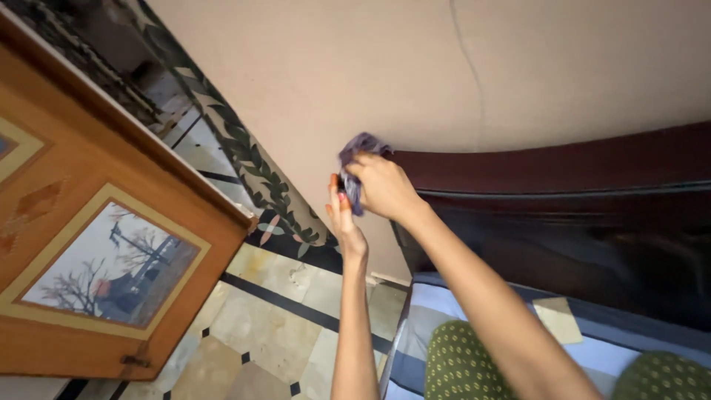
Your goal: The person wipes the top edge and carved details of a dark wooden headboard using a purple cloth. They move along the length of the headboard, cleaning the flat surfaces and the recessed carvings.
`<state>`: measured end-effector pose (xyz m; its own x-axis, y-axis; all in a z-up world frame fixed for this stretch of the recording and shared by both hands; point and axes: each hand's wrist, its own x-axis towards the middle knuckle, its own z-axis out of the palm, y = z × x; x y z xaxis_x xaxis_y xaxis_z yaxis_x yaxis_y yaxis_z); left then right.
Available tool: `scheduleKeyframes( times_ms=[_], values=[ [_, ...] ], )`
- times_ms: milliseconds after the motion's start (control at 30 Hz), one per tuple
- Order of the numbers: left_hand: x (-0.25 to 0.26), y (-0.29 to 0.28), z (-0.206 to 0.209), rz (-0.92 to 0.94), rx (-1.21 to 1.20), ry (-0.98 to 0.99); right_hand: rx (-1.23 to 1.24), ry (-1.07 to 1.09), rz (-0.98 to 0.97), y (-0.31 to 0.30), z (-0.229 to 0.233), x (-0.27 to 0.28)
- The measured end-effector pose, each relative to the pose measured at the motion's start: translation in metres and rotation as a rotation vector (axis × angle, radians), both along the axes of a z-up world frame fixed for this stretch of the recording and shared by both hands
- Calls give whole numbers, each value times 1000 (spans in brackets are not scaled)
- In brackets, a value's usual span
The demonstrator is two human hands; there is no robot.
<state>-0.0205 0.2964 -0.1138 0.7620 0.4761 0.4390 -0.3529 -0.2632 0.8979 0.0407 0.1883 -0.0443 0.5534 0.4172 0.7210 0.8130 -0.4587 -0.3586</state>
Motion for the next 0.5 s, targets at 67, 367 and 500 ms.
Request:
scheduleKeyframes(
  times_ms=[67, 367, 500],
  values=[
    [1, 2, 4, 18, 80, 9, -28, 60, 20, -16, 1, -11],
    [-4, -3, 7, 160, 479, 27, 78, -121, -389, -52, 18, -41],
    [-8, -5, 10, 223, 640, -37, 15, -237, -573, -27, 7, -27]
  ],
)
